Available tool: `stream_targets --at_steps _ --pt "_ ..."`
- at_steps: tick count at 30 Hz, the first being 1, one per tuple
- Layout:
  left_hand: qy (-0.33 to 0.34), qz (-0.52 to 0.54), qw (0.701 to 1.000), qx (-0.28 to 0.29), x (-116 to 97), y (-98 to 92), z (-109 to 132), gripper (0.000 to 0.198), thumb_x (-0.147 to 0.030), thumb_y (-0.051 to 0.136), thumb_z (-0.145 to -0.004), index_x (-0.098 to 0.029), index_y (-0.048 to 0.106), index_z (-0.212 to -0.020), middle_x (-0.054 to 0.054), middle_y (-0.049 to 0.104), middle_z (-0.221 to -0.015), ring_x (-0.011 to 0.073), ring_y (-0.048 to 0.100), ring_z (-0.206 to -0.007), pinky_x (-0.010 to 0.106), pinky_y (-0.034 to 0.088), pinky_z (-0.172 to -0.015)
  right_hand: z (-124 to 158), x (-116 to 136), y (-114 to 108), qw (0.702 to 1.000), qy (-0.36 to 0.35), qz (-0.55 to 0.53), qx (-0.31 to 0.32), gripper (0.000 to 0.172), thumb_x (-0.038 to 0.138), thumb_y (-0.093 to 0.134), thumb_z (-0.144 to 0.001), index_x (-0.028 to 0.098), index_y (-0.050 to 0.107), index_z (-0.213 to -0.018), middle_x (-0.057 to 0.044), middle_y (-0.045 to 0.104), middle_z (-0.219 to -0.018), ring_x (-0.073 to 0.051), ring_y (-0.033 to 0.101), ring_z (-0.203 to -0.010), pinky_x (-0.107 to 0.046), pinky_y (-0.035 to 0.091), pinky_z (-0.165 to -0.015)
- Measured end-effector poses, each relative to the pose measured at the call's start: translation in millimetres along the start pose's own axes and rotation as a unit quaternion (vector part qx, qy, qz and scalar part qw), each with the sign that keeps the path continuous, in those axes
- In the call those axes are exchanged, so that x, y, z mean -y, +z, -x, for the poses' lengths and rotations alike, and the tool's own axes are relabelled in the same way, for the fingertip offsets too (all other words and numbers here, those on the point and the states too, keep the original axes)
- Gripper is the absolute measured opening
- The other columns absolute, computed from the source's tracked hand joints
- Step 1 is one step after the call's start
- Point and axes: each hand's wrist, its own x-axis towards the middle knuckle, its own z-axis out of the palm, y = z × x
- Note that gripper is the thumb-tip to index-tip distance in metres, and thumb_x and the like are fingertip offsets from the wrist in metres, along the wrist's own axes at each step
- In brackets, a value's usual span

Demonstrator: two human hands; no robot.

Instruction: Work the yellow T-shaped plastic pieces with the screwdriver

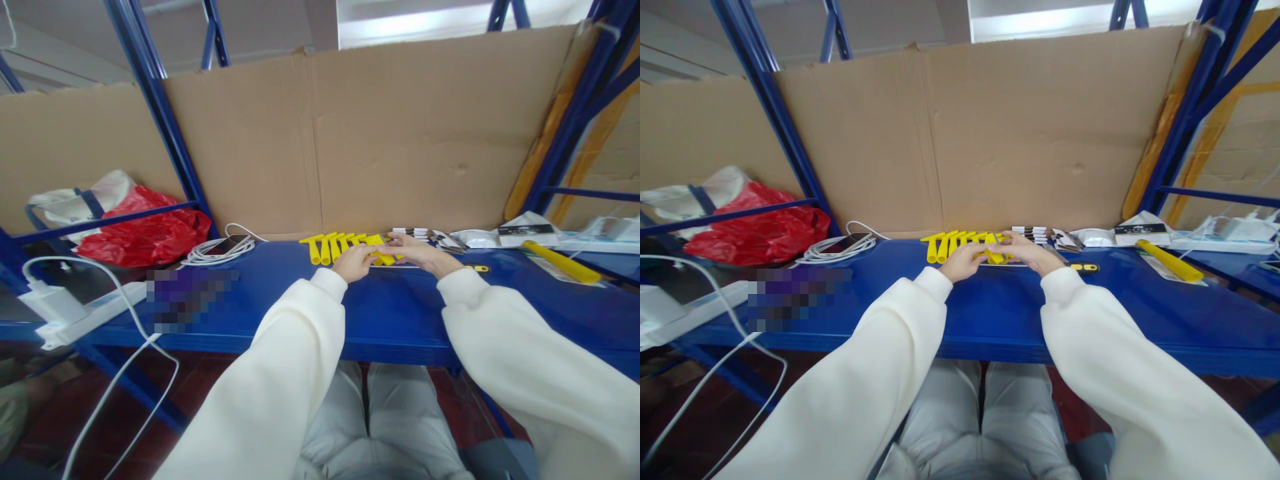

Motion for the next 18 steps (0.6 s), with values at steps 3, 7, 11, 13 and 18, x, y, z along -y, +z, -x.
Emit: stream_targets --at_steps 3,7,11,13,18 --pt "-0.006 0.008 1.000 0.007 -1 -0.7 0 0.041 -0.021 0.055 -0.099 -0.023 0.069 -0.138 0.009 0.076 -0.127 0.0240 0.070 -0.119 0.040 0.052 -0.111 -10 -7 -26 0.995 0.005 -0.023 -0.100 0.061 0.033 0.081 -0.076 0.024 0.061 -0.134 -0.010 0.072 -0.125 -0.023 0.070 -0.107 -0.030 0.058 -0.077" --pt "-0.021 0.021 0.999 0.018 -5 -2.6 1 0.042 -0.021 0.056 -0.099 -0.022 0.069 -0.139 0.010 0.074 -0.133 0.0246 0.069 -0.123 0.038 0.051 -0.112 -18 -23 -65 0.951 0.008 0.128 -0.280 0.038 0.027 0.065 -0.088 0.018 0.071 -0.125 -0.014 0.074 -0.123 -0.027 0.070 -0.110 -0.039 0.059 -0.088" --pt "-0.028 0.030 0.999 0.028 -6 -3.2 2 0.040 -0.021 0.058 -0.098 -0.021 0.070 -0.137 0.010 0.073 -0.135 0.0247 0.067 -0.127 0.038 0.050 -0.114 -15 -36 -82 0.875 0.053 0.407 -0.259 0.024 0.025 0.066 -0.087 0.020 0.082 -0.103 -0.016 0.075 -0.120 -0.039 0.063 -0.126 -0.055 0.049 -0.106" --pt "-0.032 0.034 0.998 0.035 -7 -3.3 1 0.039 -0.021 0.058 -0.099 -0.021 0.071 -0.136 0.010 0.073 -0.136 0.0249 0.067 -0.128 0.038 0.049 -0.114 -13 -38 -82 0.849 0.088 0.472 -0.221 0.023 0.027 0.067 -0.087 0.023 0.084 -0.102 -0.015 0.073 -0.125 -0.040 0.058 -0.132 -0.059 0.045 -0.111" --pt "-0.035 0.039 0.997 0.055 -11 -5.2 2 0.036 -0.020 0.058 -0.099 -0.019 0.072 -0.133 0.010 0.071 -0.139 0.0243 0.066 -0.131 0.036 0.049 -0.114 -15 -40 -78 0.829 0.099 0.531 -0.145 0.029 0.025 0.063 -0.088 0.030 0.085 -0.106 -0.013 0.072 -0.129 -0.037 0.058 -0.132 -0.059 0.043 -0.112"
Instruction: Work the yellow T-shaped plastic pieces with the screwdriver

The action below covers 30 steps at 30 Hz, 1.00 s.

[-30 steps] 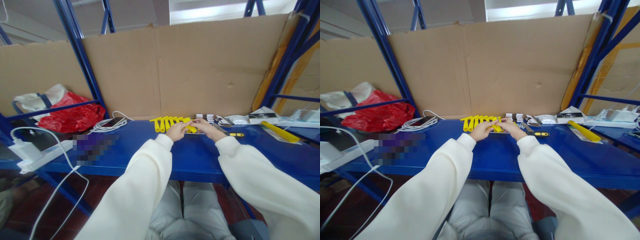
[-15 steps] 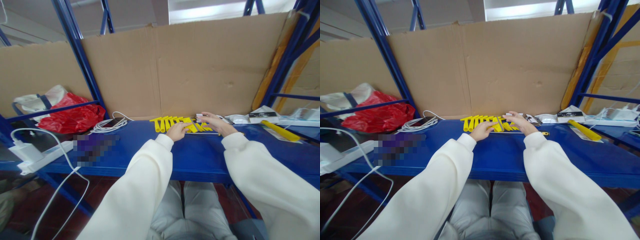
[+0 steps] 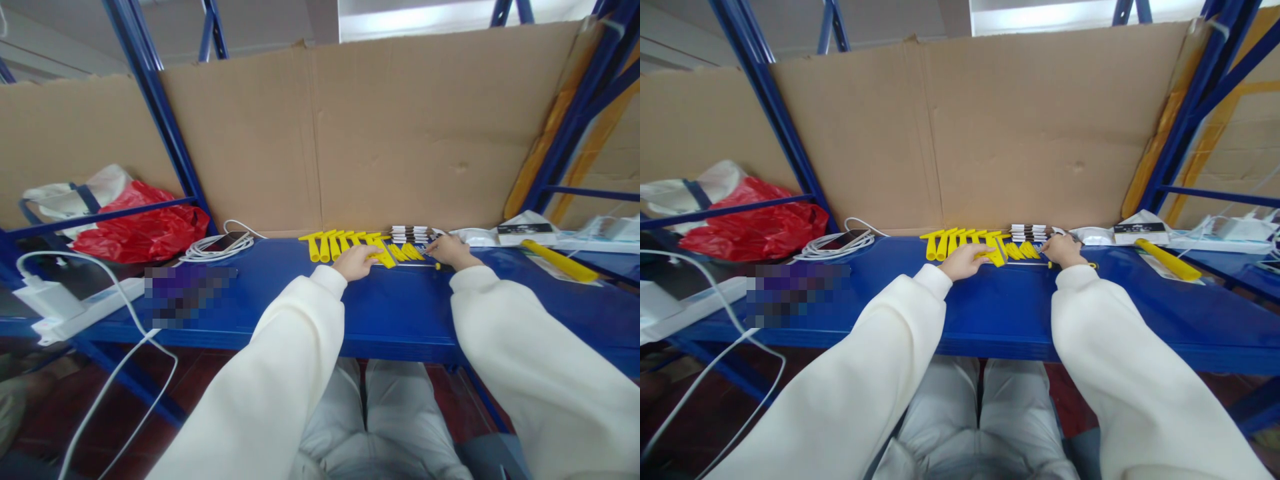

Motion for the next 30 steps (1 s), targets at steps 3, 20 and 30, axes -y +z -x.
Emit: stream_targets --at_steps 3,20,30 --pt "0.000 -0.005 1.000 0.010 -4 -1.9 1 0.036 -0.020 0.059 -0.099 -0.018 0.071 -0.133 0.010 0.071 -0.139 0.0244 0.065 -0.133 0.036 0.049 -0.114 -3 0 2 0.999 -0.028 0.031 0.015 0.034 0.023 0.058 -0.089 0.031 0.085 -0.108 -0.012 0.072 -0.128 -0.036 0.059 -0.129 -0.061 0.045 -0.110" --pt "-0.024 -0.023 0.998 0.053 -15 -5.5 6 0.030 -0.023 0.062 -0.099 -0.020 0.072 -0.126 0.011 0.074 -0.133 0.0269 0.068 -0.127 0.039 0.052 -0.109 -2 11 -2 0.993 -0.071 0.098 0.016 0.030 0.027 0.059 -0.091 0.020 0.080 -0.111 -0.020 0.069 -0.130 -0.038 0.054 -0.134 -0.066 0.040 -0.108" --pt "-0.021 -0.023 0.998 0.059 -14 -5.1 6 0.027 -0.024 0.062 -0.098 -0.022 0.073 -0.123 0.008 0.074 -0.134 0.0246 0.068 -0.127 0.036 0.052 -0.109 -6 17 2 0.998 -0.041 0.037 0.024 0.018 0.020 0.062 -0.084 0.018 0.079 -0.092 -0.018 0.073 -0.113 -0.035 0.063 -0.123 -0.056 0.045 -0.107"
